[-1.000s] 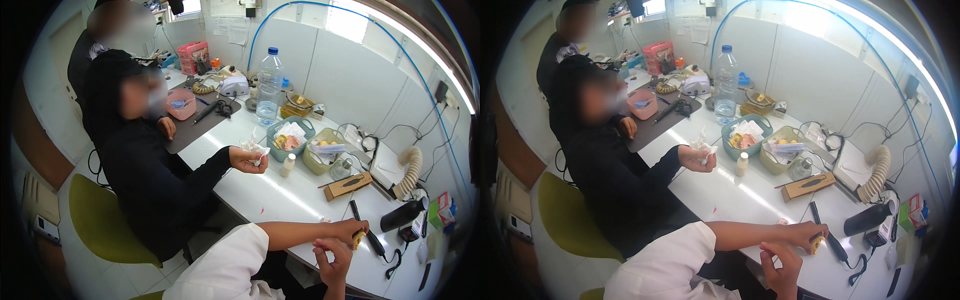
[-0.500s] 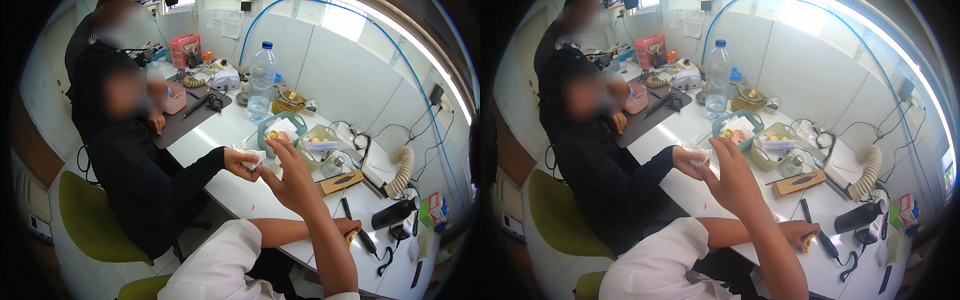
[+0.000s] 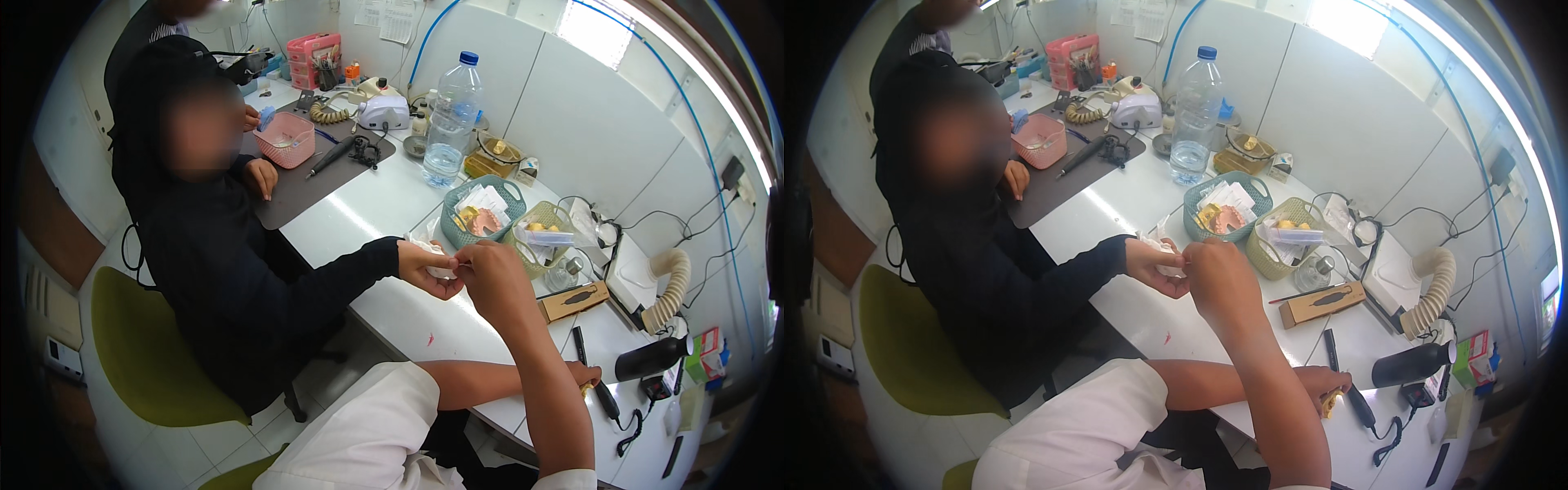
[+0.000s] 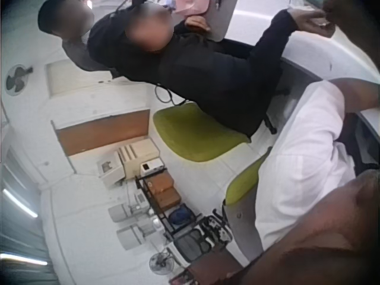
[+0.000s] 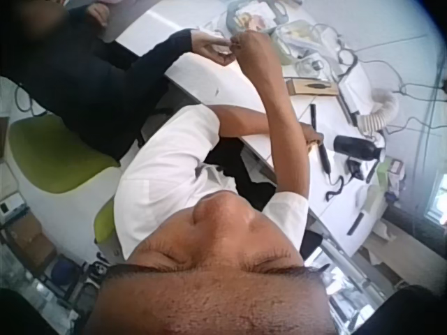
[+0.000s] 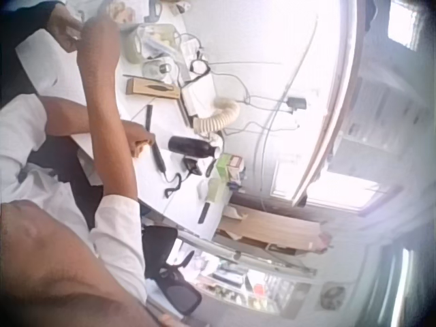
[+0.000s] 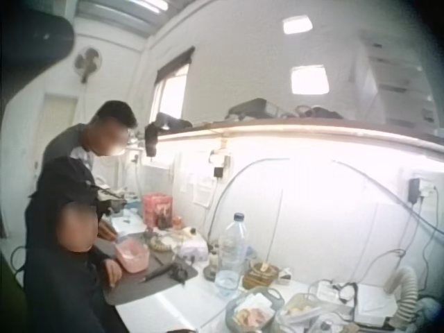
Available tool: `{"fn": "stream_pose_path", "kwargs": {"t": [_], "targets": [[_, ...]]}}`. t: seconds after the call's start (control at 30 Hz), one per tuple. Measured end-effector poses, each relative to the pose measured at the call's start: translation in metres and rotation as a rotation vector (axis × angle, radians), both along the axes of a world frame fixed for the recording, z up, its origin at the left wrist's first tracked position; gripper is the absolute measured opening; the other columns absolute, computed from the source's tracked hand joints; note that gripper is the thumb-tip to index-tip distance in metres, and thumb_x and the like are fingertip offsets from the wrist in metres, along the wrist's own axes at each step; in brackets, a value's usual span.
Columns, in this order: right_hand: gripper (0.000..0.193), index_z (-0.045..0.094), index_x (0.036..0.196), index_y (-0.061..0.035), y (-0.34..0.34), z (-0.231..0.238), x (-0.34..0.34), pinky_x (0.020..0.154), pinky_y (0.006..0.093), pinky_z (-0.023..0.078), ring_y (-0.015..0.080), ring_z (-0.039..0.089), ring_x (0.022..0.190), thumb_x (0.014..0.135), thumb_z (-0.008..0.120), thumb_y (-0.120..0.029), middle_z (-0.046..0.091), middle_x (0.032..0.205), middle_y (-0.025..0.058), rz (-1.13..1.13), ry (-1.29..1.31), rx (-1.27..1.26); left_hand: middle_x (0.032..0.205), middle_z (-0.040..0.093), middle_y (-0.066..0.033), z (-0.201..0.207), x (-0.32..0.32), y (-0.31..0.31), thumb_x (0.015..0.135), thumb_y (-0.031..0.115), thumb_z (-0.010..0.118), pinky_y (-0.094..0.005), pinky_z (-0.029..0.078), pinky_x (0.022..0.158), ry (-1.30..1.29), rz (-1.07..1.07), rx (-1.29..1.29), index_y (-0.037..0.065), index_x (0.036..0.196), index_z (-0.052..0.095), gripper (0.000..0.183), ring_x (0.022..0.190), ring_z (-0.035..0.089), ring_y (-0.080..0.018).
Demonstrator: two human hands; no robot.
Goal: The person assembles a dental model by inserting small white tooth-like pieces into a yellow jaw mold. They use a small handheld tool to press the pieces into place and adjust their fit within the mold. The person handles the mold and pieces with both hands, occasionally rotating the mold to access different positions.
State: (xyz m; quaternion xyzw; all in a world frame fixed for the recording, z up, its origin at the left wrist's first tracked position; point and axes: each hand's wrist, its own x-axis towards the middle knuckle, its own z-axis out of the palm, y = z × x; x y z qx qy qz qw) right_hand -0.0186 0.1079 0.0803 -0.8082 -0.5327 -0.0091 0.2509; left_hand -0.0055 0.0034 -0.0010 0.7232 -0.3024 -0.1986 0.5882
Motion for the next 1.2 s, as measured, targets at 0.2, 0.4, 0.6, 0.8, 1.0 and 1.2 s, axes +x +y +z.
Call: {"fn": "stream_pose_path", "kwargs": {"t": [0.2,0.4,0.6,0.8,1.0,1.2], "targets": [[0.008,0.072,0.09,-0.0003,-0.003,-0.001,-0.007,0.074,0.0421,0.051,0.0334,0.065,0.082,0.086,0.067,-0.005,0.065,0.086,0.015,0.041,-0.086,-0.041,0.1,0.063,-0.0201,-0.028,0.01,-0.008,0.069,0.01,0.084,-0.0439,0.048,0.081,-0.032,0.035,-0.004,0.004,0.121,0.043,0.067,0.098,0.062,-0.034],[0.01,0.066,0.092,0.0002,-0.001,-0.037,-0.017,0.075,0.0418,0.052,0.0312,0.061,0.085,0.09,0.063,-0.009,0.06,0.088,0.0134,0.068,-0.142,0.032,0.107,0.061,-0.0203,-0.028,0.006,-0.005,0.072,0.008,0.081,-0.0438,0.047,0.084,-0.109,0.039,-0.038,0.003,0.122,0.044,0.062,0.104,0.06,-0.0337],[0.009,0.064,0.09,-0.0009,-0.014,-0.039,-0.027,0.072,0.0377,0.054,0.027,0.06,0.085,0.083,0.065,-0.007,0.056,0.086,0.0102,0.096,-0.288,-0.11,0.11,0.058,-0.0198,-0.019,-0.002,-0.004,0.072,0.007,0.081,-0.0429,0.046,0.088,-0.051,0.079,-0.041,0.005,0.123,0.044,0.062,0.109,0.058,-0.0333],[0.008,0.064,0.088,-0.0026,-0.016,-0.048,-0.031,0.067,0.034,0.054,0.0231,0.058,0.082,0.084,0.064,-0.009,0.054,0.083,0.0081,0.145,-0.499,-0.09,0.109,0.059,-0.019,-0.033,0.005,-0.008,0.071,0.008,0.083,-0.0417,0.045,0.084,-0.077,0.059,-0.109,0.005,0.121,0.044,0.063,0.104,0.058,-0.033],[0.015,0.067,0.097,-0.0035,-0.01,-0.048,-0.036,0.067,0.0342,0.052,0.0237,0.057,0.082,0.083,0.065,-0.008,0.055,0.086,0.009,0.191,-0.498,-0.105,0.108,0.059,-0.0188,-0.045,0.01,-0.008,0.071,0.008,0.082,-0.0408,0.045,0.084,-0.06,0.073,-0.105,0.005,0.12,0.044,0.063,0.101,0.058,-0.0328],[0.016,0.068,0.098,-0.0043,-0.017,-0.045,-0.03,0.066,0.0341,0.052,0.0237,0.056,0.083,0.083,0.065,-0.008,0.055,0.087,0.0095,0.197,-0.516,-0.154,0.109,0.059,-0.0201,-0.016,-0.007,0.002,0.073,0.006,0.078,-0.0423,0.047,0.084,-0.014,0.1,-0.031,0.007,0.121,0.044,0.06,0.104,0.059,-0.0322]]}}
